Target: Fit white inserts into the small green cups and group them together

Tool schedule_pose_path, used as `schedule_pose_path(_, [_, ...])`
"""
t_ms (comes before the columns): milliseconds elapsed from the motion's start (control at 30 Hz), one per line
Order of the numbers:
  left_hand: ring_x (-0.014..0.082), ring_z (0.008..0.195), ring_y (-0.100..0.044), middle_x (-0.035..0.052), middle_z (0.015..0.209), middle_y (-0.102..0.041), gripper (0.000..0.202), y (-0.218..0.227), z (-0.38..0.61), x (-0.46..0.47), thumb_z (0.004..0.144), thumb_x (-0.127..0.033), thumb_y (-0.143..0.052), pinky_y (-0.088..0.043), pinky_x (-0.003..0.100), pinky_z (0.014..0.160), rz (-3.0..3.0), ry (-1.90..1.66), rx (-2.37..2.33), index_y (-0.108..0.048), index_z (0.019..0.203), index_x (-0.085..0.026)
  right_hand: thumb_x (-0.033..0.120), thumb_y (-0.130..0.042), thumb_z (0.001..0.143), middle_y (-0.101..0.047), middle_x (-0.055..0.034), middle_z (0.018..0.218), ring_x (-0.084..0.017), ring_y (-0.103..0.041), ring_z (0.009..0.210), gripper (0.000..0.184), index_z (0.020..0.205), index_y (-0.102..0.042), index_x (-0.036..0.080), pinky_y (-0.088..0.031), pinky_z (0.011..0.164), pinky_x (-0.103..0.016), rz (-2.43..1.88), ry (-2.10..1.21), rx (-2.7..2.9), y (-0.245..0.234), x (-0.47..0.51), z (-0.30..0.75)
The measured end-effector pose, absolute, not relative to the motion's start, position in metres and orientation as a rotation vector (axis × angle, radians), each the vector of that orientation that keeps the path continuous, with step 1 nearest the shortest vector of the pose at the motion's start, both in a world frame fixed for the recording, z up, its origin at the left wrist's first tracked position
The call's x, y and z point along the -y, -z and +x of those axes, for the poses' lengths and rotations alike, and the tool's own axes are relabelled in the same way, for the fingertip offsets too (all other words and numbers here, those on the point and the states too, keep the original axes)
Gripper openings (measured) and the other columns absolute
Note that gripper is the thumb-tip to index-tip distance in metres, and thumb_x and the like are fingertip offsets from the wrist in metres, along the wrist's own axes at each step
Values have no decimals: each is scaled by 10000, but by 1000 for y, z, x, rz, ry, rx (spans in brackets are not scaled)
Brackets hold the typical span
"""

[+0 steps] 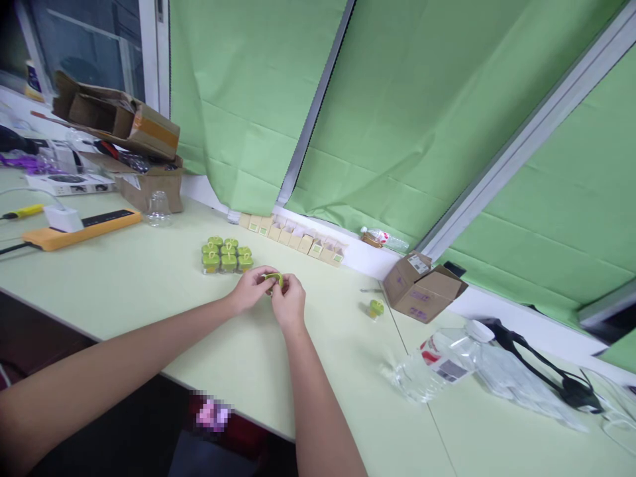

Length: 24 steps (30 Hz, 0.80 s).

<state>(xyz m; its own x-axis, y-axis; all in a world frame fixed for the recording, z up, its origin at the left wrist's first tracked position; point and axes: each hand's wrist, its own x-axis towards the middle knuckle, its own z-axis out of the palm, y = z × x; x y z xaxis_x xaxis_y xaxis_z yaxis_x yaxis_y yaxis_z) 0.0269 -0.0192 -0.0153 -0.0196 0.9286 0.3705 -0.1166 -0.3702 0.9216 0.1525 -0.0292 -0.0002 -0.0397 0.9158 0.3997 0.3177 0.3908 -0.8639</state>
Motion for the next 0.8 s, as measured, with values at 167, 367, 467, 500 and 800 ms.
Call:
schedule_pose_path(167, [138, 670, -597, 47, 821, -670, 249, 8, 21, 19, 709, -265, -744, -497, 260, 610, 1209, -1561, -894, -696, 915, -134, 324, -623, 705, -664, -40, 855, -174, -646, 719, 248, 910, -633, 185, -565, 679, -329, -1009, -1183, 1388, -12, 31, 154])
schedule_pose_path(367, [128, 687, -607, 37, 800, -647, 338, 5, 16, 23, 653, -267, -806, -466, 239, 630, 961, -1376, -700, -678, 928, -119, 379, -658, 708, -670, -63, 1032, -174, -650, 789, 299, 945, -661, 197, -558, 659, -310, -1078, -1114, 1462, -13, 26, 162])
schedule_pose_path(467, [116, 654, -596, 31, 758, -636, 309, 5, 17, 24, 651, -237, -801, -446, 223, 604, 943, -1368, -661, -670, 902, -114, 352, -674, 710, -674, -52, 1027, -168, -655, 795, 263, 927, -645, 206, -551, 684, -305, -1031, -1076, 1555, -8, 23, 165])
schedule_pose_path(500, [114, 646, -595, 34, 757, -638, 293, 5, 18, 25, 655, -227, -794, -441, 221, 597, 946, -1362, -659, -667, 894, -113, 343, -665, 723, -682, -47, 981, -164, -652, 781, 240, 918, -647, 204, -546, 688, -302, -1021, -1066, 1583, -7, 23, 166])
schedule_pose_path(800, [110, 606, -603, 46, 791, -655, 378, -5, 17, 33, 677, -95, -665, -433, 216, 568, 904, -1287, -625, -648, 1055, -116, 194, -485, 840, -705, -38, 910, -156, -594, 722, 302, 995, -740, 237, -472, 691, -283, -1025, -451, 1989, -10, 25, 174])
